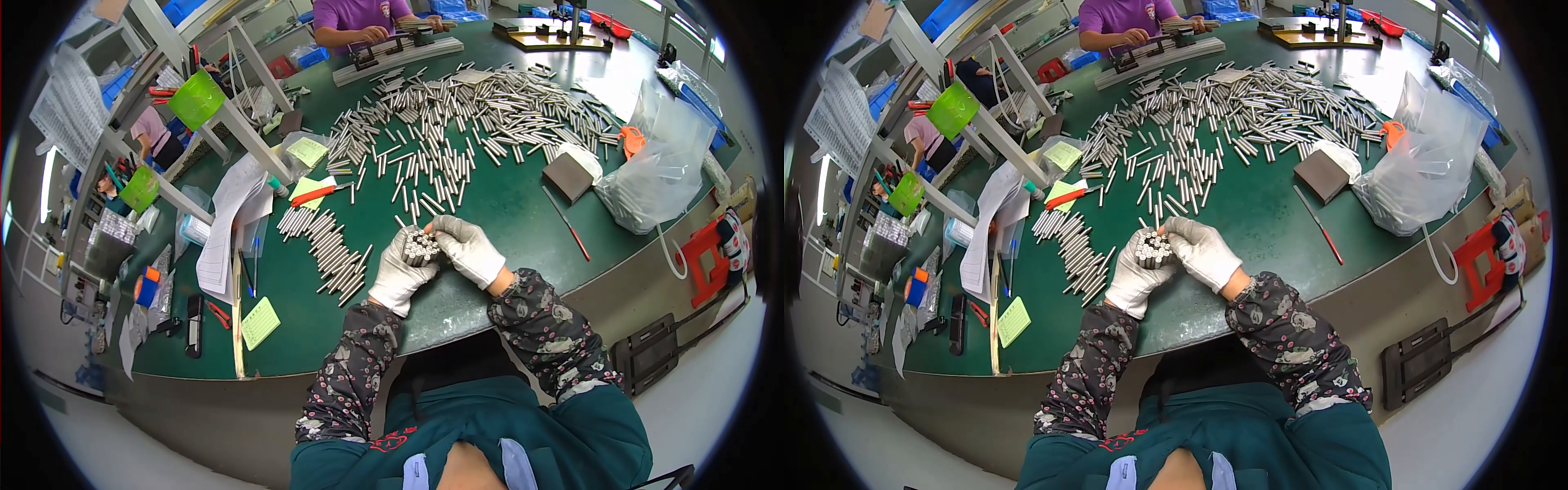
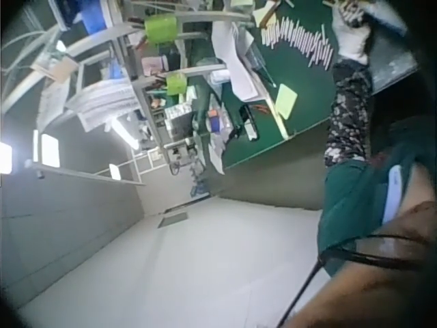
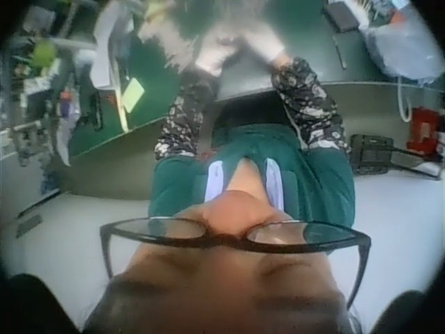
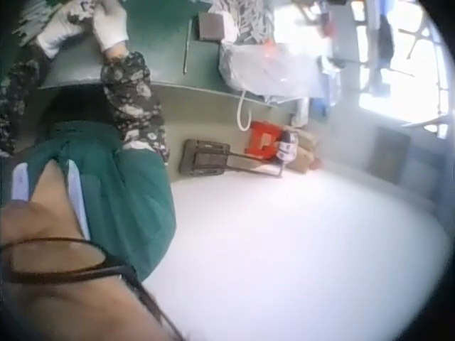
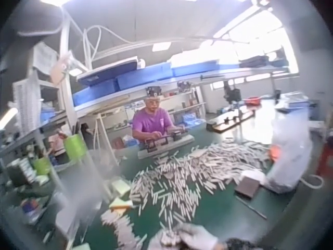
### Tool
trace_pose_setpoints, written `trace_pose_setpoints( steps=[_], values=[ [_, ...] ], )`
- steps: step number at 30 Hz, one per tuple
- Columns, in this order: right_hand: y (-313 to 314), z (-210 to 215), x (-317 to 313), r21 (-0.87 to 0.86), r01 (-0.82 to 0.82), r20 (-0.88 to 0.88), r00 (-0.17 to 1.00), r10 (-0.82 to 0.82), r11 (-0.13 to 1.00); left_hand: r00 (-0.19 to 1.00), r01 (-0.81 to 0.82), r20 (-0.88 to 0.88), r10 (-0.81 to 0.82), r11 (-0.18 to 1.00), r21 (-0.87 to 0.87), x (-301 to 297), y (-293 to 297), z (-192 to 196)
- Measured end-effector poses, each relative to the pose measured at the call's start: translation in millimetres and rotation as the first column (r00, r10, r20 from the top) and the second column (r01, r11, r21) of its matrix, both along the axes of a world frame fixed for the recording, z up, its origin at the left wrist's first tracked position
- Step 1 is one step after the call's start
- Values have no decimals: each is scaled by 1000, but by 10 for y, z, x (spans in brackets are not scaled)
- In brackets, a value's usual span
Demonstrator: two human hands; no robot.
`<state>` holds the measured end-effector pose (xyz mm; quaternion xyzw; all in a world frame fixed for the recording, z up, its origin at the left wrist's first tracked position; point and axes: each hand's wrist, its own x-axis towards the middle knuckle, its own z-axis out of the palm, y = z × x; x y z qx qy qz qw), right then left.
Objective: Bundling small metal pins together and finishing the ends with a file and compressed air.
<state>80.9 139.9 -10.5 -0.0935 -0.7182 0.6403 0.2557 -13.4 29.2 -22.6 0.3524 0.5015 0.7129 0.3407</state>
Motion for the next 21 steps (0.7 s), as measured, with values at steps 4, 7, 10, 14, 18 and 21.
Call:
trace_pose_setpoints(
  steps=[4, 7, 10, 14, 18, 21],
  values=[
    [1, -7, -3, 13, 4, -19, 1000, -4, 1000, 1000, 9, 0, -9, 1000, 8, 6, -1, 15],
    [-2, 5, 0, 17, 8, -12, 1000, -8, 1000, 1000, 10, 29, -10, 1000, -2, 9, -5, 31],
    [-2, -7, -6, 33, 19, -4, 1000, -19, 999, 999, 14, 34, -14, 1000, 3, 7, -8, 46],
    [-5, 5, -4, 0, 38, 4, 999, -38, 999, 996, 54, 76, -52, 998, -32, 11, -27, 107],
    [-10, 16, -2, 19, 44, 3, 999, -44, 999, 993, 58, 109, -51, 996, -64, 23, -37, 169],
    [-12, 21, -1, 14, 36, -2, 999, -36, 999, 993, 63, 105, -54, 995, -78, 7, -48, 164]
  ],
)
